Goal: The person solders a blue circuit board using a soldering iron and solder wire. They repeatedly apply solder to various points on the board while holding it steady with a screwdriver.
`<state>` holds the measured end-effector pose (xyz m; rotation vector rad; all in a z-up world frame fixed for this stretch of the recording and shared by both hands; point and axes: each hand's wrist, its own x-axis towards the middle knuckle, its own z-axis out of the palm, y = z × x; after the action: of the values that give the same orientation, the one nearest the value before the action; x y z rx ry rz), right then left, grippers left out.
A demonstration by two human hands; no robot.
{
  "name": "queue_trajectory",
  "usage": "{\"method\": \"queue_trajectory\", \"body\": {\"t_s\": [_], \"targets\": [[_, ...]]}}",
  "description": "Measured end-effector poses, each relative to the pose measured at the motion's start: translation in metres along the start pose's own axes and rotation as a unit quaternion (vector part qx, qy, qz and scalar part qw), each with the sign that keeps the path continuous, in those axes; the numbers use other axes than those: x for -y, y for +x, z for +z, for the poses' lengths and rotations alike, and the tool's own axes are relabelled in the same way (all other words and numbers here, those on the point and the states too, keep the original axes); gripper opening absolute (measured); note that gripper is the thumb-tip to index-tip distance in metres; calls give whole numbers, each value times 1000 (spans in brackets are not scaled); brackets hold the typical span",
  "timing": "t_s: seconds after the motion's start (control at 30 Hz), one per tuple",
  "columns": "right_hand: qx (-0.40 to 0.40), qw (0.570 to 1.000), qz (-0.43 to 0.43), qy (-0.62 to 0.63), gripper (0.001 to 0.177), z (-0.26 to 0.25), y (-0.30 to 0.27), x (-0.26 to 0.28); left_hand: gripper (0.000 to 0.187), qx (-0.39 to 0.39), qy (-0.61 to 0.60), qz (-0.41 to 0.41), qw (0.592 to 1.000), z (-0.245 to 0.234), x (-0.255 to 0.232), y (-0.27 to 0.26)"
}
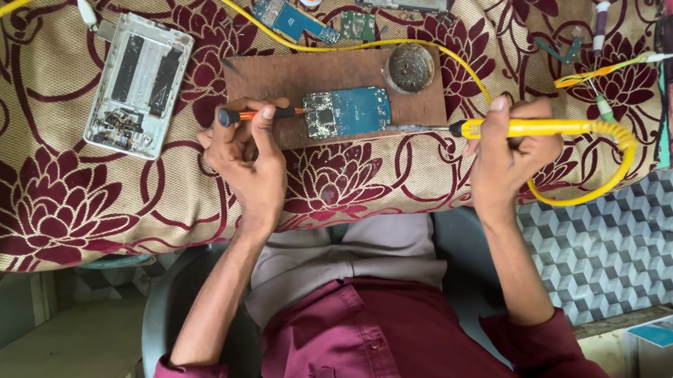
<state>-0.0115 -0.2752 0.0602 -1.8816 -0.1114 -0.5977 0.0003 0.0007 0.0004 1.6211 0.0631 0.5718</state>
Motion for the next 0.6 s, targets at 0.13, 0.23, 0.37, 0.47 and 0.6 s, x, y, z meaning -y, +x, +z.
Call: {"method": "queue_trajectory", "body": {"t_s": [0.13,0.23,0.37,0.47,0.6], "targets": [[-60,993,81,64,25,5,0,-8,4,-1,11,-31,999,0,2,-2],[-95,983,98,123,24,14,-5,-21,4,-2,-27,-47,999,2,3,0],[-186,917,259,240,25,11,-12,-38,3,-5,18,-6,1000,0,4,-4],[-188,873,344,292,29,6,-9,-47,4,-9,-25,-53,998,2,3,-3],[-161,878,316,322,35,6,-16,-54,5,-9,-43,-56,997,4,2,-1]]}}
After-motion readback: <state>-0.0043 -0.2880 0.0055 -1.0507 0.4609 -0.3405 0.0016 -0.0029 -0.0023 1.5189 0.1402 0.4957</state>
